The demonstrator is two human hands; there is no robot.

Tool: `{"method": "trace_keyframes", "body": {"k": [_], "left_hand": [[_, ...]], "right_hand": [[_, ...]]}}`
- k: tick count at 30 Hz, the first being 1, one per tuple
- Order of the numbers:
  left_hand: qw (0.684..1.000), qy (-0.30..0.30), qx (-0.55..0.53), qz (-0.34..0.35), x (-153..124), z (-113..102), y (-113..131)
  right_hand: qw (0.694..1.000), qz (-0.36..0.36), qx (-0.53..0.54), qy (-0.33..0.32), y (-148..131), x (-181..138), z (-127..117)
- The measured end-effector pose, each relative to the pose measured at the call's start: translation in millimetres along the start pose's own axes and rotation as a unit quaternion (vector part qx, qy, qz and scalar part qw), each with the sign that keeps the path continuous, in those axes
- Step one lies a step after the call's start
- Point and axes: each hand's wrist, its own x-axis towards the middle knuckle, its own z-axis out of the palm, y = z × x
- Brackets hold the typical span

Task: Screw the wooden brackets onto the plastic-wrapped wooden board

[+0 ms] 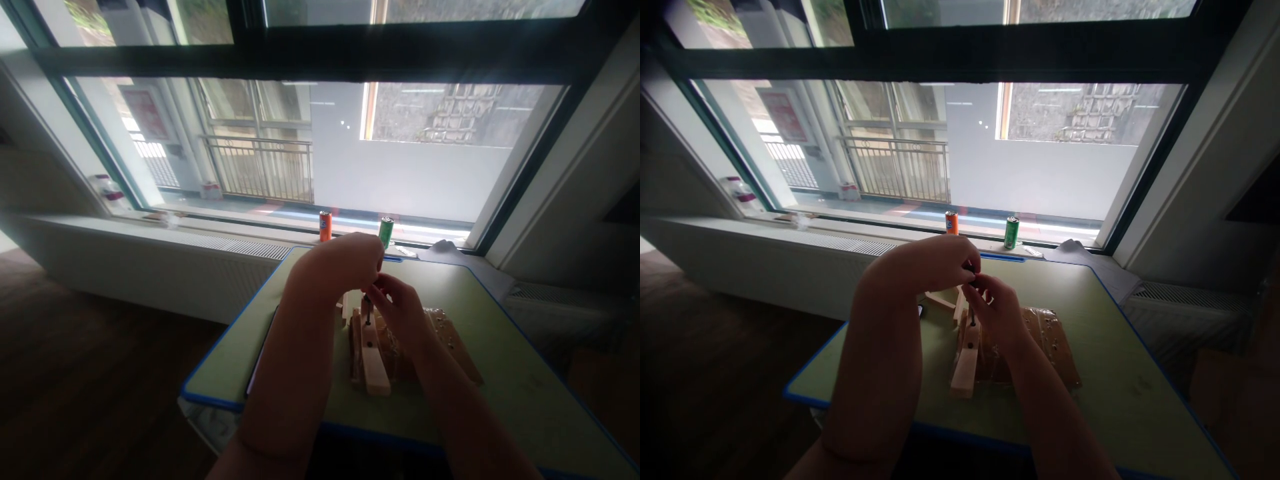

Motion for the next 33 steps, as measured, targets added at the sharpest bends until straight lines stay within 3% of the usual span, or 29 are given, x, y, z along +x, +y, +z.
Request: {"method": "trace_keyframes", "body": {"k": [6, 10, 19, 23, 29, 33], "left_hand": [[0.988, 0.068, 0.023, -0.14, -6, -4, 5], [0.993, 0.046, 0.027, -0.105, -3, -4, 6], [0.997, 0.023, 0.039, -0.065, 4, 0, 1], [0.999, 0.002, 0.04, -0.036, 4, 2, 1], [0.992, 0.026, 0.042, -0.116, 1, -7, 13], [0.994, 0.022, 0.038, -0.096, 3, -6, 11]], "right_hand": [[0.999, 0.038, 0.005, 0.026, 1, 4, 2], [0.998, 0.048, -0.011, 0.026, 7, 6, 3], [0.999, -0.026, -0.032, 0.028, 4, 1, -1], [0.998, 0.016, -0.031, 0.05, 1, 2, 1], [0.998, 0.031, -0.021, 0.044, 4, 4, 5], [0.998, 0.025, -0.03, 0.041, 2, 1, 2]]}}
